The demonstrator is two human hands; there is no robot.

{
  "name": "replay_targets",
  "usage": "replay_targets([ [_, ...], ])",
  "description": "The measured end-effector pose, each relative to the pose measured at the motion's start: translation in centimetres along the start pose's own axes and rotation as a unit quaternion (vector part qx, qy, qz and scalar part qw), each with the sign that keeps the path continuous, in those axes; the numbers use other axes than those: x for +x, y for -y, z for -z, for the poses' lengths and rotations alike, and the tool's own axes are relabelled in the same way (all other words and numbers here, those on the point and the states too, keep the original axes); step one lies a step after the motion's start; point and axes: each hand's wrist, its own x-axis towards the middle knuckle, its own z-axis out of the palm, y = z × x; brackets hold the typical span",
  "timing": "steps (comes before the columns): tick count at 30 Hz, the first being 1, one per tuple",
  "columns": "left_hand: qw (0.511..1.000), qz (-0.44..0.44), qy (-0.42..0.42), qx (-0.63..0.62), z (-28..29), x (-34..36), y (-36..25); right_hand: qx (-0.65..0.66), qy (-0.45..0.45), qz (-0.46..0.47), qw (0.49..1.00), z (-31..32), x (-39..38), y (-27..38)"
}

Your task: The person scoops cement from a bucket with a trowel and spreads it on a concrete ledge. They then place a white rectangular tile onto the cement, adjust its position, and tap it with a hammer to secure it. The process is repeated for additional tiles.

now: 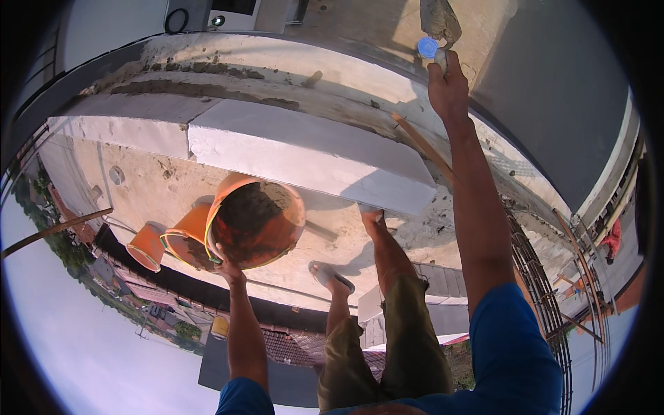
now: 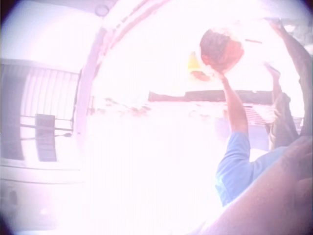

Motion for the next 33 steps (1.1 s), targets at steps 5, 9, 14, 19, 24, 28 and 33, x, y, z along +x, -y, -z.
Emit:
replay_targets([
  [5,1.000,0.006,0.012,-0.018,-0.4,0.2,0.0,-0.231,0.289,0.236,0.899,-9.5,-8.4,1.7],
  [9,0.998,0.054,0.026,0.004,1.8,1.1,1.9,-0.123,0.387,0.034,0.913,-2.0,-8.0,11.5],
  [14,0.998,0.044,0.016,-0.034,0.2,-0.1,0.6,-0.146,0.399,-0.007,0.905,0.1,-7.7,6.5],
  [19,0.998,0.034,0.024,-0.047,-0.1,-0.8,0.0,-0.081,0.410,0.020,0.908,1.8,-12.8,8.1],
  [24,0.998,0.023,0.029,-0.048,0.3,1.0,0.4,-0.067,0.406,0.130,0.902,2.4,-22.5,9.9],
  [28,0.995,-0.032,0.069,-0.068,0.2,2.0,-0.8,-0.080,0.416,0.155,0.892,3.0,-26.6,11.9],
  [33,0.994,-0.056,0.089,-0.033,-0.3,1.9,-2.4,-0.226,0.529,0.250,0.779,-0.3,-33.9,14.3],
])
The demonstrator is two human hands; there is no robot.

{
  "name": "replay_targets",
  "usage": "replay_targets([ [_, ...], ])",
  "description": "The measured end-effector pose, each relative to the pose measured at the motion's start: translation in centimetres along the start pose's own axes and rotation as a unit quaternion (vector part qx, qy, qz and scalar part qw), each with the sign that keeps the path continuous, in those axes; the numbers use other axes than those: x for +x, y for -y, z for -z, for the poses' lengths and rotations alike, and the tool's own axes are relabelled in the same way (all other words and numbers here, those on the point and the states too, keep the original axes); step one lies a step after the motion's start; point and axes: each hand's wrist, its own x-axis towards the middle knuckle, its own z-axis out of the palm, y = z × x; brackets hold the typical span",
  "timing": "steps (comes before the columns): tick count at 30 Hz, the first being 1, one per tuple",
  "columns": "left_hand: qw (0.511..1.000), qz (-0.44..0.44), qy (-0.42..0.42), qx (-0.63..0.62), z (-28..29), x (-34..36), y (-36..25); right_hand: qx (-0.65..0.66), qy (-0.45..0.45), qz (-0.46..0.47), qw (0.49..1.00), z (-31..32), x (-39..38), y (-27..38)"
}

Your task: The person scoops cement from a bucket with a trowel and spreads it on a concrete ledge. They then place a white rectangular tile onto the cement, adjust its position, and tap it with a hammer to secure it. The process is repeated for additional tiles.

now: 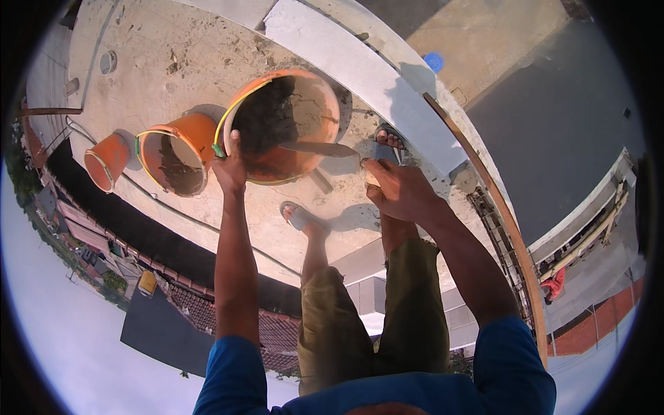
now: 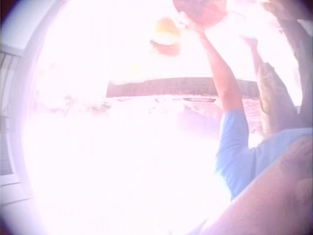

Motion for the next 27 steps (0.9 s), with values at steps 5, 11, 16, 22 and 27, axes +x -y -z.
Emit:
replay_targets([
  [5,1.000,-0.028,-0.010,0.008,1.2,-0.5,1.4,0.060,-0.283,-0.061,0.955,2.1,1.5,-1.0],
  [11,0.995,-0.080,-0.042,-0.036,0.0,-0.9,1.2,0.269,-0.188,-0.316,0.890,10.4,2.2,-11.3],
  [16,0.998,-0.047,-0.040,0.021,0.1,0.1,2.7,0.129,-0.055,-0.283,0.949,13.2,5.6,-22.2],
  [22,0.998,0.016,-0.057,0.010,-0.4,1.3,2.9,0.142,0.167,-0.291,0.931,15.5,13.3,-24.3],
  [27,0.996,0.055,-0.049,0.053,0.2,0.8,2.3,-0.088,0.256,-0.199,0.942,15.5,16.3,-21.4],
])
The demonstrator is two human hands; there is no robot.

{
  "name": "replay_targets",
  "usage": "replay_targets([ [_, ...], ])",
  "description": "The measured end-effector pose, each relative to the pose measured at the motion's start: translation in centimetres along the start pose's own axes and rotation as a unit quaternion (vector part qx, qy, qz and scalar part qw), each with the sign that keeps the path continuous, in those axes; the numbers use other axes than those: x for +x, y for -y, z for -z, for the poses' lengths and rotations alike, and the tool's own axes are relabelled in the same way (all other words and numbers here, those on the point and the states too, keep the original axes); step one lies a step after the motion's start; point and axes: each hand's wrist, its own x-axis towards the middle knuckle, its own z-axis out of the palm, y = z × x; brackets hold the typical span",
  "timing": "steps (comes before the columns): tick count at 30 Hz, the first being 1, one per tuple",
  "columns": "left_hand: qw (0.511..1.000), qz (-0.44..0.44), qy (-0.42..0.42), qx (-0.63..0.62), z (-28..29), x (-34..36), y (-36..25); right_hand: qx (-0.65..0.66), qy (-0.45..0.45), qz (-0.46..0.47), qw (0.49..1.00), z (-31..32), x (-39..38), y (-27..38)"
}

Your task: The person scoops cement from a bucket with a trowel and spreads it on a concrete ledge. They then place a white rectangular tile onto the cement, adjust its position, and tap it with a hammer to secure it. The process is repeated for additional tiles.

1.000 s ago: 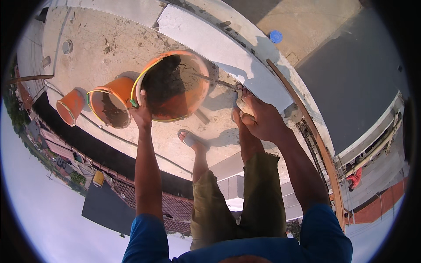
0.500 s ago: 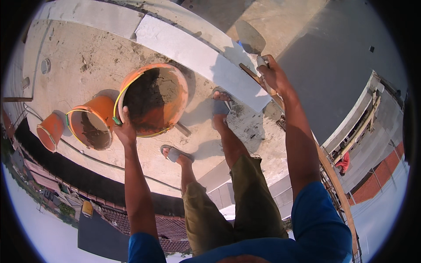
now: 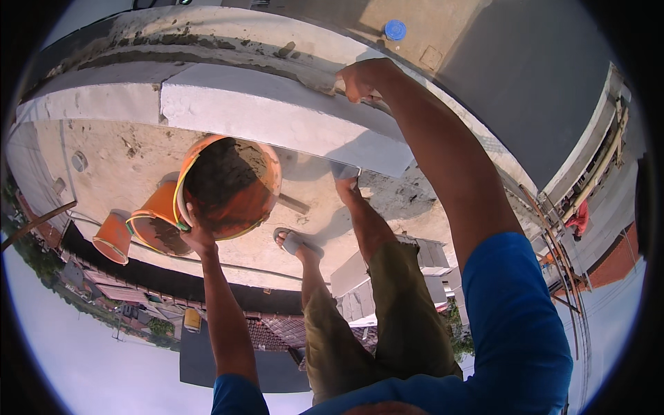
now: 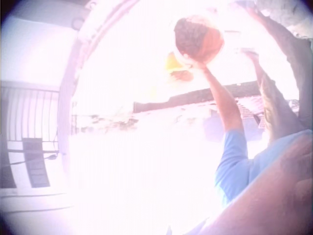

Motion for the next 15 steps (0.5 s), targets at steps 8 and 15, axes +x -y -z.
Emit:
replay_targets([
  [8,1.000,0.008,0.014,0.004,-0.5,-0.2,-0.6,0.061,-0.011,0.002,0.998,0.1,-11.7,-0.8],
  [15,0.997,-0.056,0.030,-0.053,-0.6,0.0,-3.3,0.247,-0.199,0.124,0.940,-8.3,-21.4,6.9],
])
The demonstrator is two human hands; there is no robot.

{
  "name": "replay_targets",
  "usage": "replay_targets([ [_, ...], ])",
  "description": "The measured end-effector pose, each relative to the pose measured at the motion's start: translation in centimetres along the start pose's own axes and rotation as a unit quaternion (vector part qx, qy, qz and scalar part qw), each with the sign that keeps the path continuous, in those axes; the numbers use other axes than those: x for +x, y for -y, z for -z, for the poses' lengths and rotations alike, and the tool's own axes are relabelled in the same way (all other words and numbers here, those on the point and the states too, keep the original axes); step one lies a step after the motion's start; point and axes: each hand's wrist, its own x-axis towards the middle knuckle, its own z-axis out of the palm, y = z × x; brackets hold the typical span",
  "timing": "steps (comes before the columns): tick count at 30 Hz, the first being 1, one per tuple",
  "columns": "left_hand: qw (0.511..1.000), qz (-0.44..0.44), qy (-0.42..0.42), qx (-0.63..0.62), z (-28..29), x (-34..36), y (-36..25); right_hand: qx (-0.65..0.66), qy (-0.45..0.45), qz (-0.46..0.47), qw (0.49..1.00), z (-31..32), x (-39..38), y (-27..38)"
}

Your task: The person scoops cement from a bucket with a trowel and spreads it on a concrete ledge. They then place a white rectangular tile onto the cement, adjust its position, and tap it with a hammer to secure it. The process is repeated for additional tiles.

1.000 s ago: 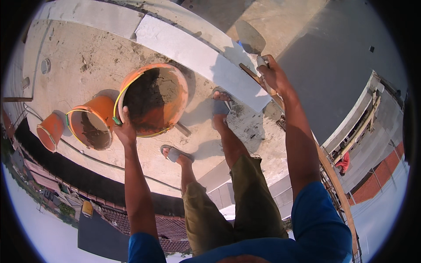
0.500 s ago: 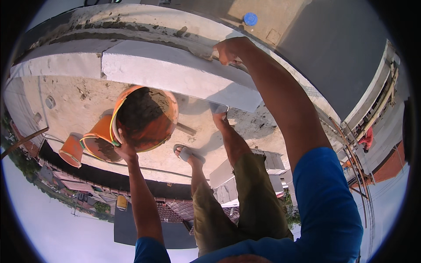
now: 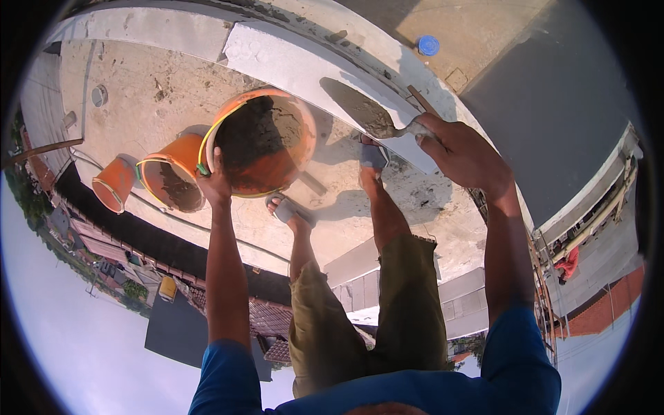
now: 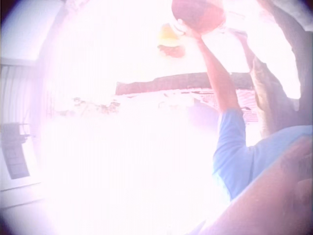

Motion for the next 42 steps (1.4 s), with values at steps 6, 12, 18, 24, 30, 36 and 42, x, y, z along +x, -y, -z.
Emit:
replay_targets([
  [6,0.995,-0.016,0.016,0.097,1.6,1.7,1.6,-0.235,-0.039,0.085,0.967,-18.0,7.4,3.0],
  [12,0.990,0.008,0.060,0.126,1.6,1.9,-0.6,-0.406,-0.110,0.051,0.906,-28.2,15.2,4.7],
  [18,0.990,-0.050,0.038,0.127,1.9,1.2,-1.2,-0.264,-0.014,0.001,0.964,-36.5,15.9,6.0],
  [24,0.984,-0.037,0.067,0.160,0.7,1.9,-2.1,-0.116,0.113,-0.004,0.987,-38.4,15.8,8.0],
  [30,0.984,-0.056,0.071,0.151,0.4,1.3,-2.6,0.176,0.187,0.034,0.966,-36.3,14.8,8.2],
  [36,0.991,-0.011,0.076,0.111,0.9,0.6,-0.5,0.407,0.266,-0.003,0.874,-31.3,12.6,2.8],
  [42,0.999,-0.001,-0.011,0.039,0.7,-1.2,2.2,0.383,0.202,-0.040,0.901,-16.0,2.8,-4.1],
])
